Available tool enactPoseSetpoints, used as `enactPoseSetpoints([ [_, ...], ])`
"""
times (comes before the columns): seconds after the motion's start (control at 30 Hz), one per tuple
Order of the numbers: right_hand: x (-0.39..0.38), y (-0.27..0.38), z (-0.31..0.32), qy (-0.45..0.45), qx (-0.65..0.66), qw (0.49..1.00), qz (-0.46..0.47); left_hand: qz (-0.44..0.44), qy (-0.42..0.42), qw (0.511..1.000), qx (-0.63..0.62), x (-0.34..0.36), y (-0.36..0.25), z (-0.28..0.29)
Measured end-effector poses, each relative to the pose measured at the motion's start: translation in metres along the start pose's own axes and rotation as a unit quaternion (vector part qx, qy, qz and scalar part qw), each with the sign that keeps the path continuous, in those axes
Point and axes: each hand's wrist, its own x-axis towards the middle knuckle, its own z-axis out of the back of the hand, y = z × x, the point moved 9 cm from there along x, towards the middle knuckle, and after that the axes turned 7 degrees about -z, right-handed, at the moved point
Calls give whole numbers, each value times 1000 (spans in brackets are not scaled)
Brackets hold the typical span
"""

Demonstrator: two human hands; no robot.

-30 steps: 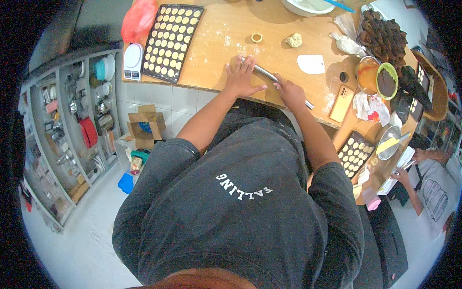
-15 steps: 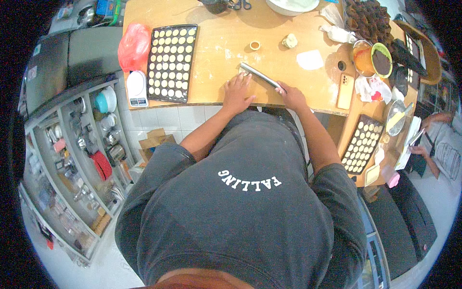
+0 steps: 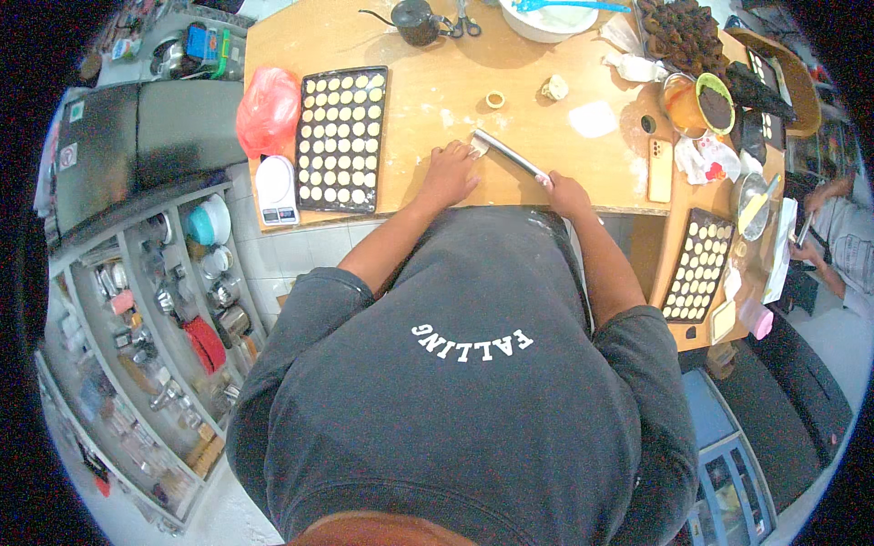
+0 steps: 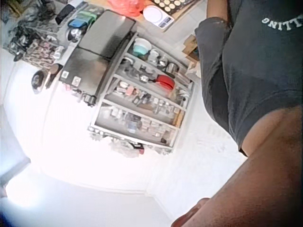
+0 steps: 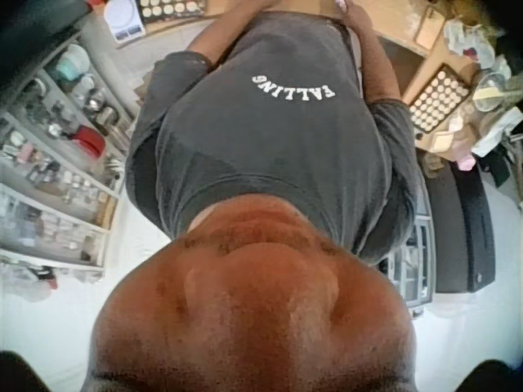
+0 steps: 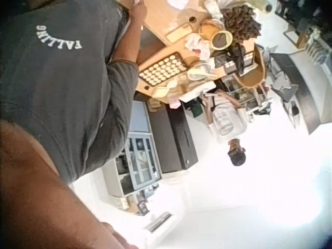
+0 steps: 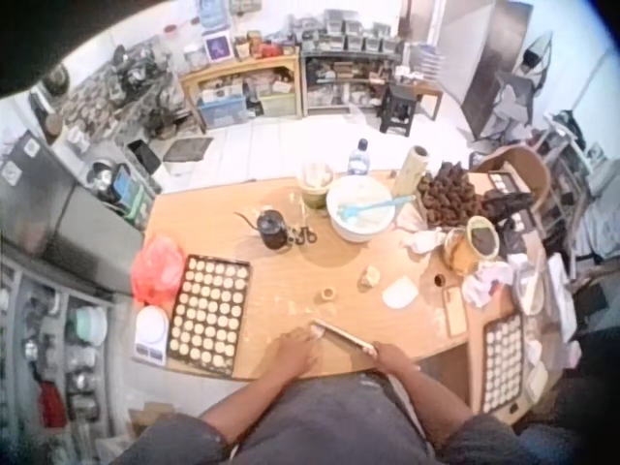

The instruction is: The person prepares small pastries by rolling out pieces of dough on a wooden table, placing filling in the center of the dough, folding it, and arranging the finished pastries onto a baking tray. The person also uses a scraper to portion the dough and a rolling pin to flatten it.

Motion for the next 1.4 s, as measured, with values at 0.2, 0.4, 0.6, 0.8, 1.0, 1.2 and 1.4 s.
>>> enactPoseSetpoints([
  [0.2,10,-2,-16,34,10,999,6,-32,11,999,43,-10,5,-10],
  [0.4,6,-19,-20,57,111,988,-93,-51,15,997,57,-19,5,-12],
  [0.6,-19,11,1,7,49,998,-31,-30,32,999,28,-21,6,-18],
  [0.8,-21,8,-11,-16,-23,998,-57,-18,43,998,36,-17,1,-9],
  [1.0,-33,18,-8,-18,-29,998,-51,-12,46,996,73,-20,1,-14],
  [1.2,-32,15,-16,-34,-30,996,-76,2,82,995,49,-17,-3,-10],
  [1.4,-26,7,-20,-33,-28,995,-86,-20,32,999,37,-7,-8,-3],
])
